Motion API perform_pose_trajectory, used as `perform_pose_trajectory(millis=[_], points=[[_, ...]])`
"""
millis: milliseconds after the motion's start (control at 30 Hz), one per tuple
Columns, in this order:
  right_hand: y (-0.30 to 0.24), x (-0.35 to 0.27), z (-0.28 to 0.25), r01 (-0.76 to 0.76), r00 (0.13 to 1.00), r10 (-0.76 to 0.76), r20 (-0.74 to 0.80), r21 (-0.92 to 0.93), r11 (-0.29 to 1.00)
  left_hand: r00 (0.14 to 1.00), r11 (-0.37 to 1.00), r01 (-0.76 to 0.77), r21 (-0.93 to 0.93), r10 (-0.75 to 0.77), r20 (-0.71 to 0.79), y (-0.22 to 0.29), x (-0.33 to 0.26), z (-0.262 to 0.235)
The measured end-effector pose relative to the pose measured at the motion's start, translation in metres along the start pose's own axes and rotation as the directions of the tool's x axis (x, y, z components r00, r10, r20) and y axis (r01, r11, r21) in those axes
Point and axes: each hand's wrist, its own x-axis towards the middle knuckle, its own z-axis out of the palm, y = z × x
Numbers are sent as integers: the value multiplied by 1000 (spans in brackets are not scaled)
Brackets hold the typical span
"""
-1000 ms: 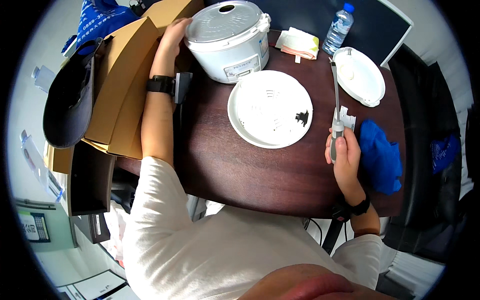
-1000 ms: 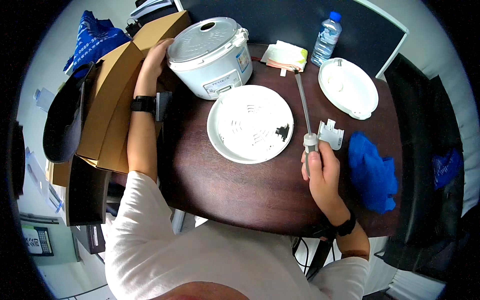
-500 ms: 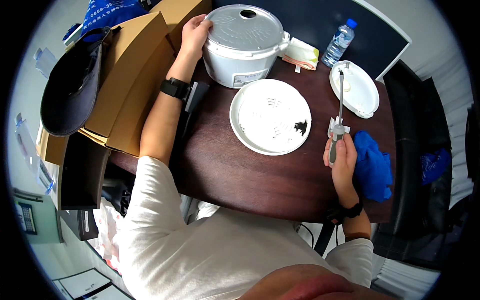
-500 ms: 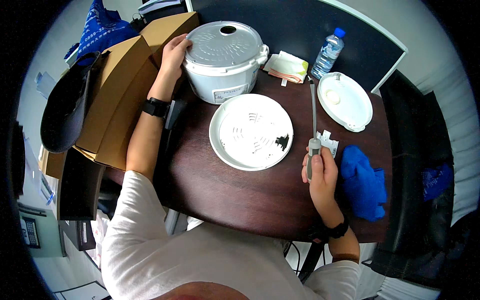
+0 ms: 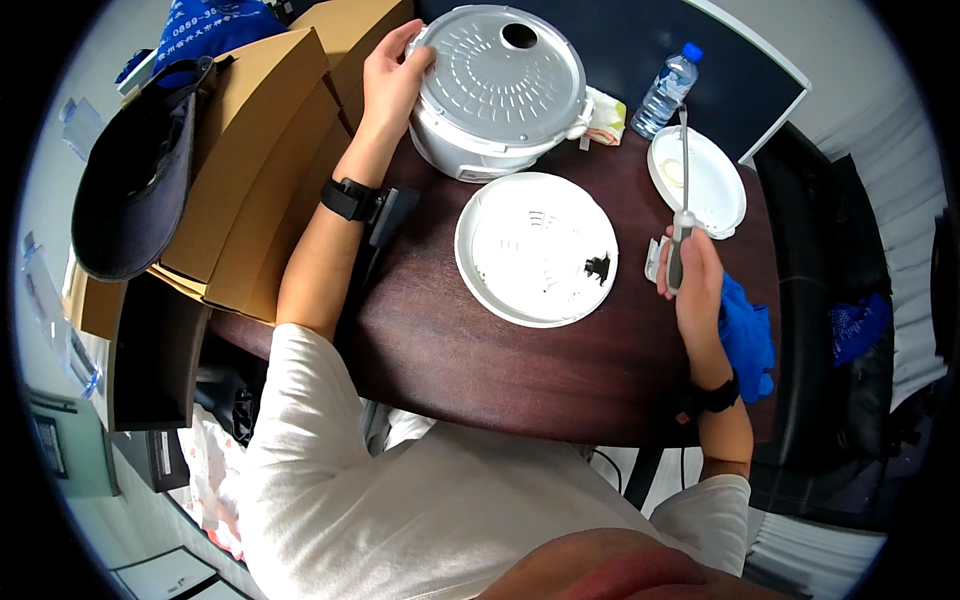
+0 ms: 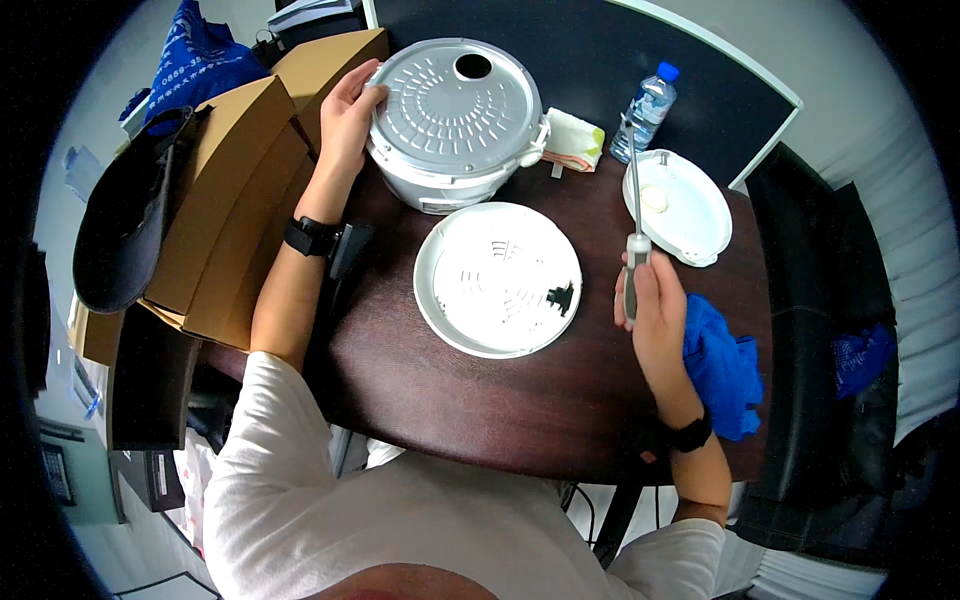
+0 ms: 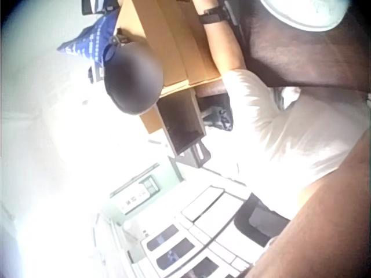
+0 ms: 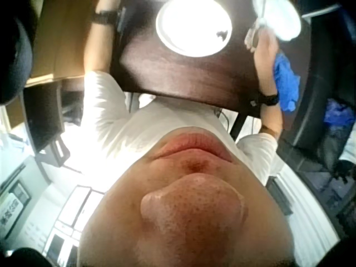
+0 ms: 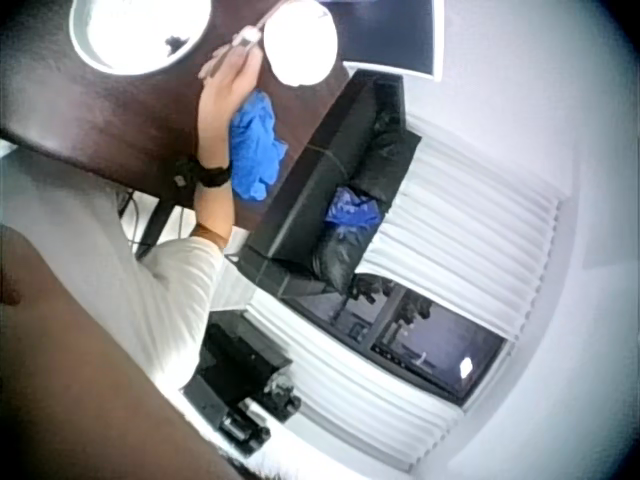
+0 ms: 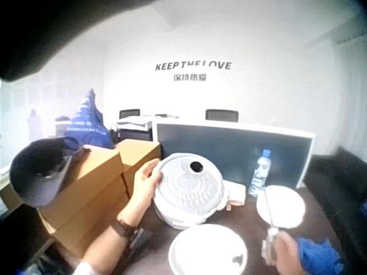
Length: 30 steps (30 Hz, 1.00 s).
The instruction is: The person disassembles a white appliance, likely a rice cooker, using a screwdriver to remove screws from the lid and base. They wipe the base with a blue cloth and place the removed screws on the table.
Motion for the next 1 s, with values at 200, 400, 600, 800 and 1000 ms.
perform_pose_trajectory(millis=[200,400,600,800,1000], points=[[-19,34,-9,99,995,-93,47,-140,985,978,990,-130,47,120,172,24,-14,16],[-22,51,-7,158,987,-154,40,-96,983,925,969,-241,59,212,314,42,-27,27],[-19,48,-8,132,991,-130,25,-113,985,892,958,-284,34,251,375,49,-35,34],[-16,44,-10,135,991,-135,3,-117,984,891,946,-325,9,303,338,44,-34,39],[-18,49,-6,155,988,-156,4,-127,980,835,879,-456,143,367,409,53,-38,49]])
